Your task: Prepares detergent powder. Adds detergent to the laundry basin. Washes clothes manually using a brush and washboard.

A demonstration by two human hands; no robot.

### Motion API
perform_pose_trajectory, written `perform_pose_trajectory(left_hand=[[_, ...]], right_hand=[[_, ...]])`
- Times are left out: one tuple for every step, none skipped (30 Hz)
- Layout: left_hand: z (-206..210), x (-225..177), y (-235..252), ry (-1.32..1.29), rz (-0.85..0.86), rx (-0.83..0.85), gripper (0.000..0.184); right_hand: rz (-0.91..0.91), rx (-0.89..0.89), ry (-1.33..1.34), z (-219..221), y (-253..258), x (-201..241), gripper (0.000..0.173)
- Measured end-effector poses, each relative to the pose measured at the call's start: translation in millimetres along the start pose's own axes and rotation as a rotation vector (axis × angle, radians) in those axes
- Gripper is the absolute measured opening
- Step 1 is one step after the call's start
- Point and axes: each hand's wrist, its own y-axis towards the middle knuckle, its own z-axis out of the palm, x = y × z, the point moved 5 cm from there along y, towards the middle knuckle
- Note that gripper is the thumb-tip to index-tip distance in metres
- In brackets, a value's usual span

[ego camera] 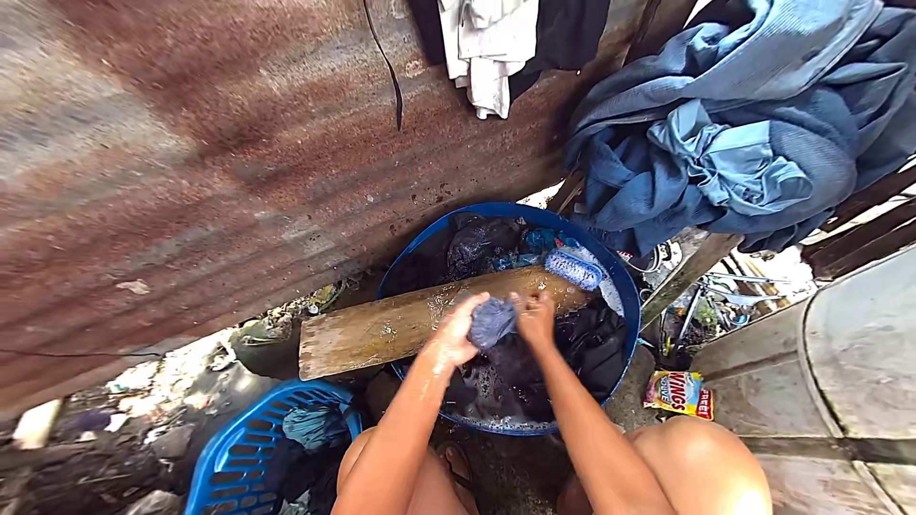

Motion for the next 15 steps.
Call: perform_pose_trajectory(left_hand=[[-7.7, -22.3, -5.0, 0.013, 0.078, 0.041, 0.032], [-20.1, -38.9, -4.5, -0.011, 0.151, 0.032, 0.041], [-34.7, -43.8, 3.0, -0.083, 0.190, 0.006, 0.058], [-48.2, -35.7, 16.5, -0.147, 0.194, -0.008, 0.078], [-55.9, -18.3, 33.0, -0.149, 0.175, -0.019, 0.093], [-55.2, 1.7, 47.7, -0.109, 0.133, -0.042, 0.099], [-44.2, 16.4, 53.8, -0.059, 0.092, -0.038, 0.095], [-28.7, 22.6, 51.9, -0.052, 0.065, 0.006, 0.086], [-15.6, 22.5, 45.2, -0.073, 0.067, 0.031, 0.074], [-7.4, 16.9, 36.1, -0.109, 0.105, 0.025, 0.060], [-4.7, 4.0, 25.6, -0.163, 0.173, 0.024, 0.049], [-8.2, -14.2, 15.8, -0.227, 0.271, 0.032, 0.045], [-18.4, -34.4, 7.0, -0.267, 0.381, 0.043, 0.042], [-33.2, -50.9, 2.0, -0.295, 0.479, 0.024, 0.038], [-48.4, -60.0, 2.4, -0.330, 0.547, -0.037, 0.037]], right_hand=[[0.112, -0.010, 0.131, -12.5, 11.9, -9.0, 0.036], [0.170, -0.015, 0.234, -21.1, 16.3, -9.1, 0.038], [0.195, 0.013, 0.289, -26.5, 14.9, -4.3, 0.043], [0.182, 0.041, 0.294, -28.9, 10.4, 2.1, 0.047], [0.144, 0.070, 0.269, -29.6, 5.6, 10.1, 0.050], [0.076, 0.121, 0.219, -29.4, 3.1, 17.7, 0.050], [-0.010, 0.198, 0.185, -27.4, 3.9, 21.7, 0.051], [-0.080, 0.278, 0.167, -24.1, 4.5, 23.8, 0.060], [-0.121, 0.352, 0.132, -18.8, 3.3, 22.1, 0.079], [-0.145, 0.404, 0.068, -11.9, 0.3, 18.2, 0.097], [-0.162, 0.443, -0.041, -4.6, -2.6, 13.4, 0.104], [-0.164, 0.467, -0.148, 1.2, -4.9, 7.0, 0.096], [-0.165, 0.441, -0.169, 3.0, -6.0, 2.4, 0.075], [-0.154, 0.364, -0.103, 0.6, -5.9, 0.1, 0.053], [-0.125, 0.270, 0.043, -3.9, -6.6, 1.9, 0.037]])
